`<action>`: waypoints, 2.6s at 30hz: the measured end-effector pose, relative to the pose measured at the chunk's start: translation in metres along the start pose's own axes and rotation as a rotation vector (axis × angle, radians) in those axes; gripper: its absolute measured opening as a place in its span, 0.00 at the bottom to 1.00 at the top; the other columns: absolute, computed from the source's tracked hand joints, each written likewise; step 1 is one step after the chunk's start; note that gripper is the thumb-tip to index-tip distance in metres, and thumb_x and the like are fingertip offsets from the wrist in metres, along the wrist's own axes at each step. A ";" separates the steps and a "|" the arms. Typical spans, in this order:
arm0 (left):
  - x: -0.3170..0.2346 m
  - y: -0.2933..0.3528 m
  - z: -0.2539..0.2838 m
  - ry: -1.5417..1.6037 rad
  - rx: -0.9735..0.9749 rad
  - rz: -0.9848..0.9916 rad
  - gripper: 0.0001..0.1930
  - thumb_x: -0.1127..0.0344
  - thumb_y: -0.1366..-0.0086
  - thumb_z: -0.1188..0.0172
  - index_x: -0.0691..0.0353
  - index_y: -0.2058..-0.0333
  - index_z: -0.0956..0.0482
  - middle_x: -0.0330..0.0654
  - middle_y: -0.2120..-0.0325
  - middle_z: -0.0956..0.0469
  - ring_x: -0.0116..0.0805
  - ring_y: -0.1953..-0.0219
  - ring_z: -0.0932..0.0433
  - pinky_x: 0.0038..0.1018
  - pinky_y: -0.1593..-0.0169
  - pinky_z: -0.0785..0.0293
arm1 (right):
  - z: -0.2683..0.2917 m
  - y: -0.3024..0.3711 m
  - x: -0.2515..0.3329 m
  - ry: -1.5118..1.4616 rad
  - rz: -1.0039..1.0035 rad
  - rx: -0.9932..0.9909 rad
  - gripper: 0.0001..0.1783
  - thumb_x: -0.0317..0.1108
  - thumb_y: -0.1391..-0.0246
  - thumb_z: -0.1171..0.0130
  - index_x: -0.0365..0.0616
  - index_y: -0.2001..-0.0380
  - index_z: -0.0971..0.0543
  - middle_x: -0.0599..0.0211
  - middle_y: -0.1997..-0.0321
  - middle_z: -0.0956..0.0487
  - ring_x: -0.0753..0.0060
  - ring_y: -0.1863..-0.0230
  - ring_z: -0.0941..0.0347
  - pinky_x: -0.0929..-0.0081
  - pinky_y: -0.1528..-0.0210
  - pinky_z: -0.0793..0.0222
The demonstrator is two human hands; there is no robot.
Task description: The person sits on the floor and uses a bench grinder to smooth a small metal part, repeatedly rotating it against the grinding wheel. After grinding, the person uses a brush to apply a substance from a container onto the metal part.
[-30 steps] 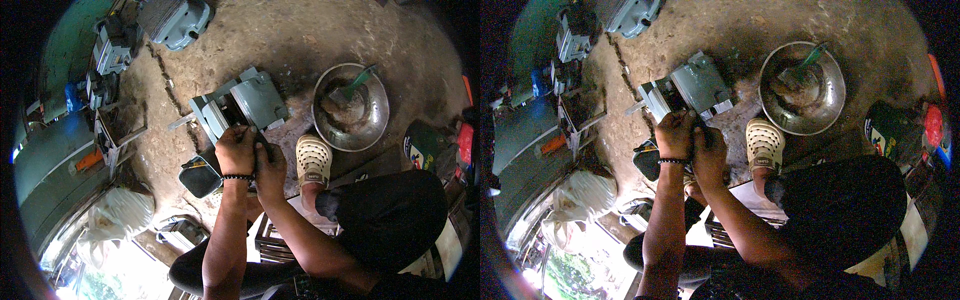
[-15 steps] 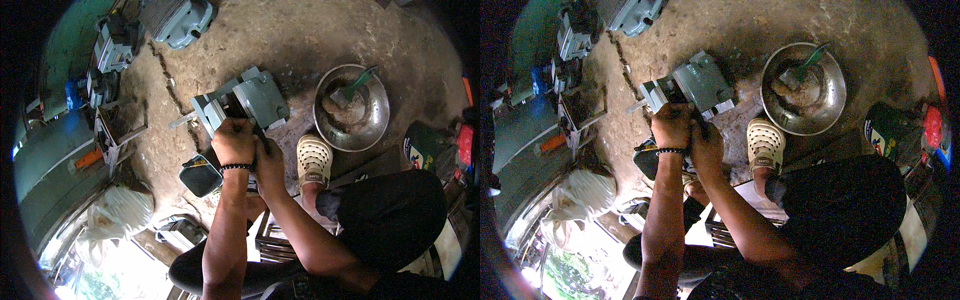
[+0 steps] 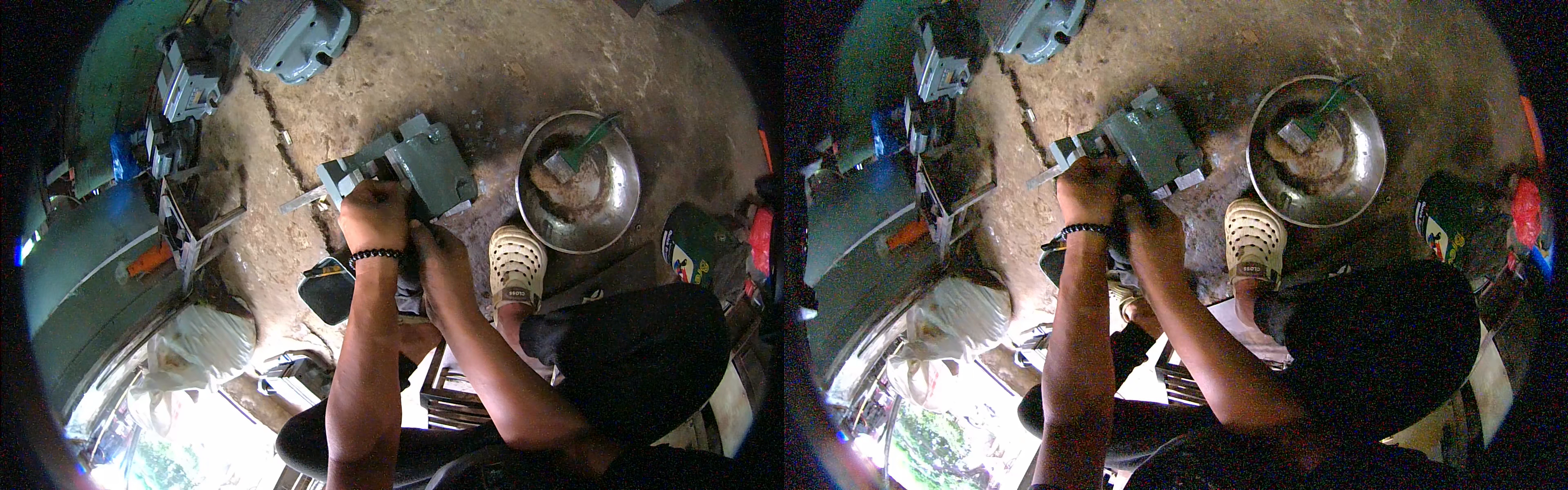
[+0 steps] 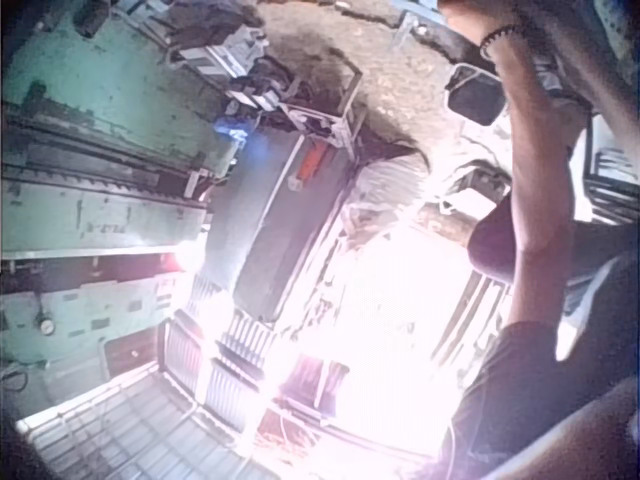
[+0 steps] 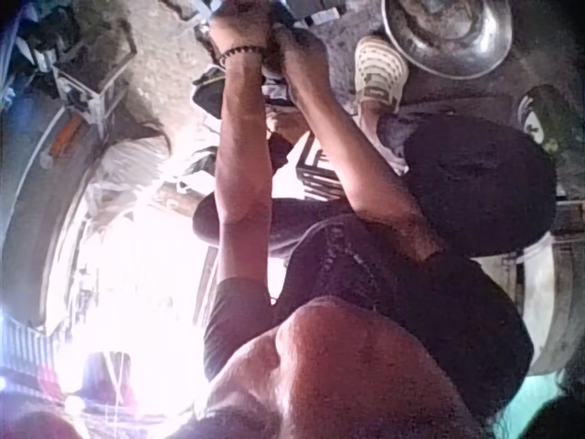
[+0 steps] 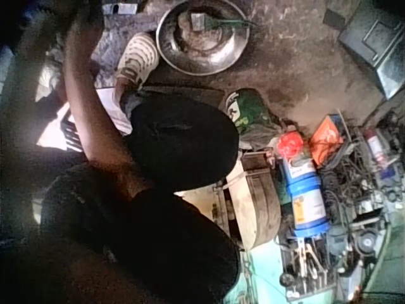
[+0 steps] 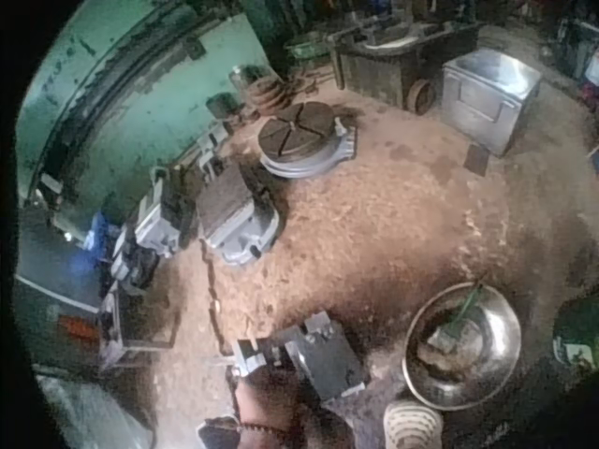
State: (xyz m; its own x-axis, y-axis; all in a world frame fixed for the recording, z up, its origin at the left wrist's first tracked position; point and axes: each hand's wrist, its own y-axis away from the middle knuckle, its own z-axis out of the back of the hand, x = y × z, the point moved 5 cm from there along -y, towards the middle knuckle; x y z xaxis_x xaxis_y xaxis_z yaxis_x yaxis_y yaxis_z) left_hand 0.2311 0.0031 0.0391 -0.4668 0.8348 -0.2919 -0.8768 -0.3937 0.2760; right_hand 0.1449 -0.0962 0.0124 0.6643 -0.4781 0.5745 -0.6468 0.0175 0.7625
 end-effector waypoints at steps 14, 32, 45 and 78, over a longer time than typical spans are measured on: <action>0.000 -0.042 0.000 -0.097 0.034 -0.052 0.13 0.57 0.47 0.38 0.62 0.72 0.16 0.55 0.74 0.20 0.51 0.68 0.18 0.39 0.62 0.23 | -0.016 -0.012 0.015 -0.251 -0.006 0.121 0.20 0.32 0.42 0.46 0.34 0.48 0.28 0.60 0.50 0.23 0.68 0.50 0.28 0.71 0.44 0.36; 0.037 0.136 0.258 0.787 0.090 -0.255 0.27 0.57 0.38 0.37 0.69 0.47 0.32 0.42 0.55 0.24 0.31 0.59 0.24 0.25 0.50 0.30 | -0.109 0.174 0.064 -0.025 0.238 0.684 0.16 0.36 0.41 0.48 0.36 0.55 0.26 0.54 0.62 0.21 0.63 0.60 0.25 0.67 0.52 0.31; 0.229 0.225 0.337 1.029 -0.369 -0.185 0.13 0.67 0.37 0.38 0.68 0.57 0.23 0.42 0.62 0.21 0.30 0.63 0.24 0.23 0.59 0.27 | -0.026 0.143 0.254 1.710 0.832 0.709 0.35 0.57 0.47 0.43 0.42 0.44 0.28 0.50 0.45 0.25 0.51 0.45 0.29 0.60 0.42 0.35; 0.243 0.164 0.312 0.822 -0.476 0.238 0.18 0.69 0.35 0.43 0.67 0.48 0.28 0.45 0.56 0.21 0.33 0.58 0.23 0.30 0.50 0.29 | -0.037 0.058 0.158 1.679 1.309 0.909 0.19 0.38 0.49 0.39 0.40 0.55 0.23 0.55 0.61 0.22 0.52 0.57 0.26 0.59 0.52 0.31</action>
State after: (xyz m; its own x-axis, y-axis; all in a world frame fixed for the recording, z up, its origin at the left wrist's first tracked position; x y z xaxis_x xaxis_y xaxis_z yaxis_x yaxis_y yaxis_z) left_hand 0.0104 0.2612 0.2989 -0.4140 0.2567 -0.8733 -0.6200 -0.7820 0.0641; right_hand 0.2264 -0.1384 0.1586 -0.7959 0.3575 0.4886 -0.4575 -0.8837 -0.0986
